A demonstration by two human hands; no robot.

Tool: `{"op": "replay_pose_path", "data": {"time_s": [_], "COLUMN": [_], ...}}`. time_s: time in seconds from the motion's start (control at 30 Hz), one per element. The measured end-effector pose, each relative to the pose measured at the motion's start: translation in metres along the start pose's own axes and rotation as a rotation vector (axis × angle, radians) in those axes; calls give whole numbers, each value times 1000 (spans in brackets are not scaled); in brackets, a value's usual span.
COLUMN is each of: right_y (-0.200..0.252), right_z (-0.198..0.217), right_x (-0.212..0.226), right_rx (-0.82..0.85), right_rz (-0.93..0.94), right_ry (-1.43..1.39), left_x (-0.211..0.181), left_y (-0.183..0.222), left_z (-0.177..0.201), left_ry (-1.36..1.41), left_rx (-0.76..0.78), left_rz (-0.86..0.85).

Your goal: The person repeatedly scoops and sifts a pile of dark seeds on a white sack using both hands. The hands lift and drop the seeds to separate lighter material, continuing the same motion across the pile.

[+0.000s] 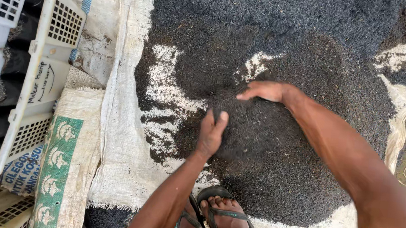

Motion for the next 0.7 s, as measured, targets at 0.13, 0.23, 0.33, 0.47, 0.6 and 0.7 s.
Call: {"op": "replay_pose_path", "data": {"time_s": [0.13,0.23,0.33,0.47,0.6,0.7], "right_y": [68,126,172,207,182,149], "right_z": [18,33,53,99,122,99], "right_x": [-27,-53,-77,-97,-103,-60], "right_rx": [-7,86,60,-324,-816,-790], "right_rz": [72,191,341,607,338,440], "right_ry": [130,-45,-264,-420,-163,102], "left_x": [-30,-58,-77,-91,-81,-70], "left_y": [45,72,95,117,111,82], "left_z": [-49,-87,-129,-184,-200,-174], "left_ry": [131,-57,-321,-789,-730,-653], "left_rx": [135,211,351,363,376,354], "left_rz": [-57,-245,-388,-857,-938,-906]}}
Point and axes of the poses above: each hand's wrist, its own y-axis away from the middle knuckle, its own z-axis out of the back of the hand, x = y × z, the point moved 7 cm from there along -y, towards the middle knuckle, and after that the axes turned 14 degrees about -x, right-handed, at the moved point
